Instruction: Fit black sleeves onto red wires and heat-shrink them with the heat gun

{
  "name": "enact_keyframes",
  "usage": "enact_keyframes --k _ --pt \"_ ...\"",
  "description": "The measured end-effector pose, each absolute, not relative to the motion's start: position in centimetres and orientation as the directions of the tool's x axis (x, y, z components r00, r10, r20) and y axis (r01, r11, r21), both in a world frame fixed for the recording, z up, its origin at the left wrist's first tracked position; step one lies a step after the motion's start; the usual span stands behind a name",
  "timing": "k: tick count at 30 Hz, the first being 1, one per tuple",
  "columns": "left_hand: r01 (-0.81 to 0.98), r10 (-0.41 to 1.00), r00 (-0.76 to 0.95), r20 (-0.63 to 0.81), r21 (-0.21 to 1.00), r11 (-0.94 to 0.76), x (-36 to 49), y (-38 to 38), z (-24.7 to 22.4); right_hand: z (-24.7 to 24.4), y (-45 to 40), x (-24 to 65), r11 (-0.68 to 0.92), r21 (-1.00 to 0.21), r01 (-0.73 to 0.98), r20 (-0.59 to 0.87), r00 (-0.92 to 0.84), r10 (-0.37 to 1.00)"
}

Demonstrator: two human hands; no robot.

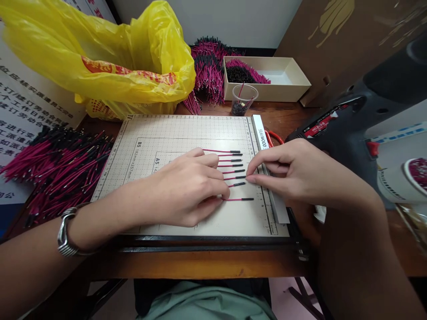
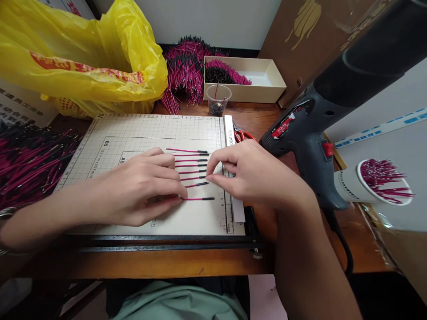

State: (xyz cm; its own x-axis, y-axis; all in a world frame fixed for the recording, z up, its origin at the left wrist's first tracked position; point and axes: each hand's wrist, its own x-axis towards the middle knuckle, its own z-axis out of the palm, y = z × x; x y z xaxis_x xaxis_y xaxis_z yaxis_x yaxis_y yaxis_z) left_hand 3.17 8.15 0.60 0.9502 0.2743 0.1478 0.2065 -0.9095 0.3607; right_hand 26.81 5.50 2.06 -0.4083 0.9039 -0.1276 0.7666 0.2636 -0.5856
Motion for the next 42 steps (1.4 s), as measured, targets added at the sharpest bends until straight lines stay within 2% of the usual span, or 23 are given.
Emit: enact_keyframes --k 4,10,15,17,20,22,26,31,37,39,42 --pt "0.231 0.278 0.948 0.154 0.268 -0.936 3.2 8.0 0.7 2.0 5.5 26.8 0.269 -0.561 0.783 -0.093 -0.383 0.919" --pt "0.318 0.296 0.927 0.23 -0.063 -0.946 3.6 7.8 0.5 1.4 5.9 26.6 0.259 -0.505 0.823 0.066 -0.263 0.963" --pt "0.431 0.385 0.893 0.232 -0.2 -0.88 4.5 6.6 0.7 0.1 6.5 26.2 0.286 -0.501 0.817 0.191 -0.218 0.957" --pt "0.532 0.48 0.837 0.262 -0.184 -0.827 4.8 5.6 0.6 -0.3 6.7 26.1 0.298 -0.508 0.808 0.216 -0.215 0.952" --pt "0.656 0.604 0.729 0.322 -0.078 -0.75 5.1 4.0 0.0 -0.4 6.8 26.3 0.312 -0.517 0.797 0.238 -0.217 0.947" --pt "0.694 0.641 0.675 0.366 -0.018 -0.72 5.1 3.1 -0.5 -0.2 6.7 26.4 0.321 -0.536 0.781 0.201 -0.252 0.947" --pt "0.725 0.672 0.617 0.409 0.036 -0.687 5.4 2.1 -1.1 0.6 6.3 26.5 0.293 -0.6 0.744 0.092 -0.3 0.95" --pt "0.739 0.702 0.586 0.404 0.09 -0.668 5.6 1.8 -1.2 1.2 6.2 26.3 0.33 -0.63 0.703 0.225 -0.241 0.944" --pt "0.731 0.739 0.569 0.359 0.19 -0.655 5.0 0.9 -0.9 0.6 5.1 27.3 0.309 -0.669 0.676 0.194 -0.243 0.951" --pt "0.712 0.75 0.566 0.341 0.255 -0.654 4.9 0.6 -0.8 -0.1 4.5 27.6 0.26 -0.726 0.636 0.157 -0.215 0.964" --pt "0.67 0.75 0.581 0.316 0.338 -0.661 5.1 0.5 -0.9 -1.3 3.6 27.8 0.127 -0.813 0.568 0.011 -0.203 0.979"
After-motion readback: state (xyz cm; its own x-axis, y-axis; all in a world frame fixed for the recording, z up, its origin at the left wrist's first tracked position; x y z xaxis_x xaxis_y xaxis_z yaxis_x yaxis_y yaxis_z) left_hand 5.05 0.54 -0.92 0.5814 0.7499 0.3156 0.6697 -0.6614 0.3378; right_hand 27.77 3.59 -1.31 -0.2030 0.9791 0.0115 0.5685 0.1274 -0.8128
